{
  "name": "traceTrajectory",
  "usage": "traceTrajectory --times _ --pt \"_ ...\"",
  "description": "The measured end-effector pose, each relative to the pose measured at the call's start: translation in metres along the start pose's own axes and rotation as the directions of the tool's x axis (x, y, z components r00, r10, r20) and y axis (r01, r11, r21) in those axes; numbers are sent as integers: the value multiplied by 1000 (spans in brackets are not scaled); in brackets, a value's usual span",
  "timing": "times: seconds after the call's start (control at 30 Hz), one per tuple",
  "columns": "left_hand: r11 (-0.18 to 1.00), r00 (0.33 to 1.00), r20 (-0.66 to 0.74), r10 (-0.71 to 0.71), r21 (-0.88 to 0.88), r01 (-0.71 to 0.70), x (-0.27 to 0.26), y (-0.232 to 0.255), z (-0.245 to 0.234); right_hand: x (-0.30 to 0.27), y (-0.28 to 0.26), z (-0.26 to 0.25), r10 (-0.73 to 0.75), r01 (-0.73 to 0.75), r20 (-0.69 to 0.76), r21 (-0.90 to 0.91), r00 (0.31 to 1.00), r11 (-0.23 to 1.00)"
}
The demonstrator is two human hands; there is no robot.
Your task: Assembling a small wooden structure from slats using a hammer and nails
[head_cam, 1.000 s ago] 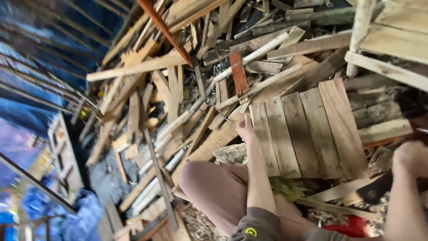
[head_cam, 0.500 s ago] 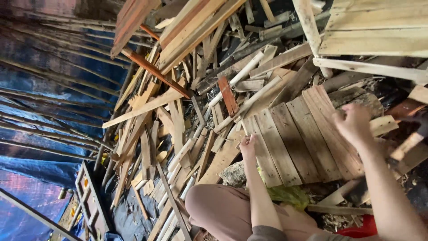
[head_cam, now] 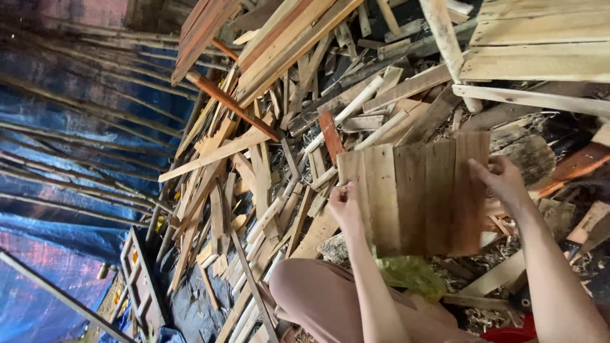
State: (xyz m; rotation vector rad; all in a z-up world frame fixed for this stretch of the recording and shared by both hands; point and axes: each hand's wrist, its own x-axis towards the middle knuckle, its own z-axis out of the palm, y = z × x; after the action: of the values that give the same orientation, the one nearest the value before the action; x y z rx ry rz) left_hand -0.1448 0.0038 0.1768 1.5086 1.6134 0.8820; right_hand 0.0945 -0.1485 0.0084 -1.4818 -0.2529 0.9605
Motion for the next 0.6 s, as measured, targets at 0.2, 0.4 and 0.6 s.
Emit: traceTrajectory --times 0.2,0.4,0.6 --pt "941 958 -11 288 189 -281 -14 45 -39 -10 -26 0 161 -259 298 328 941 908" --pt "872 891 27 453 193 -449 -19 116 -63 16 26 13 13 -196 461 352 888 915" --pt "593 678 225 700 345 -727 107 132 -18 -76 -71 51 129 -182 173 344 976 921"
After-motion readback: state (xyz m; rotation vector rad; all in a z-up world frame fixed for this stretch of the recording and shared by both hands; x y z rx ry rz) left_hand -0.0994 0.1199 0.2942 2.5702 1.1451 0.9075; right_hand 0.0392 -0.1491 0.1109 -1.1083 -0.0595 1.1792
